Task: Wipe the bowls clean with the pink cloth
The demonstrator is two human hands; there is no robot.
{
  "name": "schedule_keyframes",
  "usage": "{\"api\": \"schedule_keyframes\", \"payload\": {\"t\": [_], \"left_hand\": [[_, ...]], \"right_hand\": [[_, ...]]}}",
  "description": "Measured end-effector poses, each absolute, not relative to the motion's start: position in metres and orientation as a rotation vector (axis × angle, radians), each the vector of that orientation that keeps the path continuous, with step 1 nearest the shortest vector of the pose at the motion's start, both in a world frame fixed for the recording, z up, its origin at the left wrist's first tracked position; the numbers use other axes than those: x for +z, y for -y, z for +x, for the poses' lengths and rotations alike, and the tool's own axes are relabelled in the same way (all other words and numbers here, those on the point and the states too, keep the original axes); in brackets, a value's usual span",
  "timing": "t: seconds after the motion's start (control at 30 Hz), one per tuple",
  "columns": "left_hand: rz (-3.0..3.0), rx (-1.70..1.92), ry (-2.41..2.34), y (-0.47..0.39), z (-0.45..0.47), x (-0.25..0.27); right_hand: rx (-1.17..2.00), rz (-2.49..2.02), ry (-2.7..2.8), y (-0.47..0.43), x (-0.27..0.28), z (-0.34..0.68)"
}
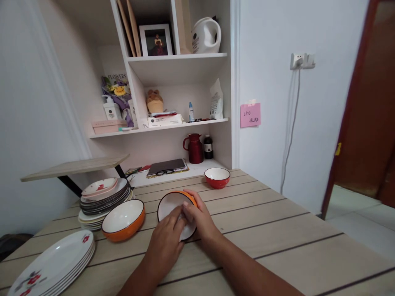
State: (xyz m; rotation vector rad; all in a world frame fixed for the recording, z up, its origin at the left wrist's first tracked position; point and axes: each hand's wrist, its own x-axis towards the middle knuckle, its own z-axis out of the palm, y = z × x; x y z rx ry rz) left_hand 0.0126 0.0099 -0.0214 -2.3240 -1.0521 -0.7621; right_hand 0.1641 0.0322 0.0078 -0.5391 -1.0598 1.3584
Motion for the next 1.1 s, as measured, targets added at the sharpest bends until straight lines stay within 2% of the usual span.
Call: {"api": "schedule_keyframes", "payload": {"t": [0.33, 0.6, 0.8, 1.1], "left_hand": [[-2.371, -0.871, 0.847, -0.013, 0.016, -0.016], [-2.081, -0.749, 0.670, -0.025, 0.006, -0.021], [-2.002, -0.741, 0.702, -0.022, 0.003, -0.024], [-1.949, -0.905, 0.688, -0.015, 0.005, -0.017]], "right_hand": [[1.316, -0.543, 1.058, -0.036, 0.010, 0.167], [1.236, -0.659, 1.456, -0.036, 0.030, 0.199], [1.384, -0.746, 1.350, -0.033, 0.024, 0.199], [1.606, -0.433, 1.135, -0.022, 0.024, 0.186]]}}
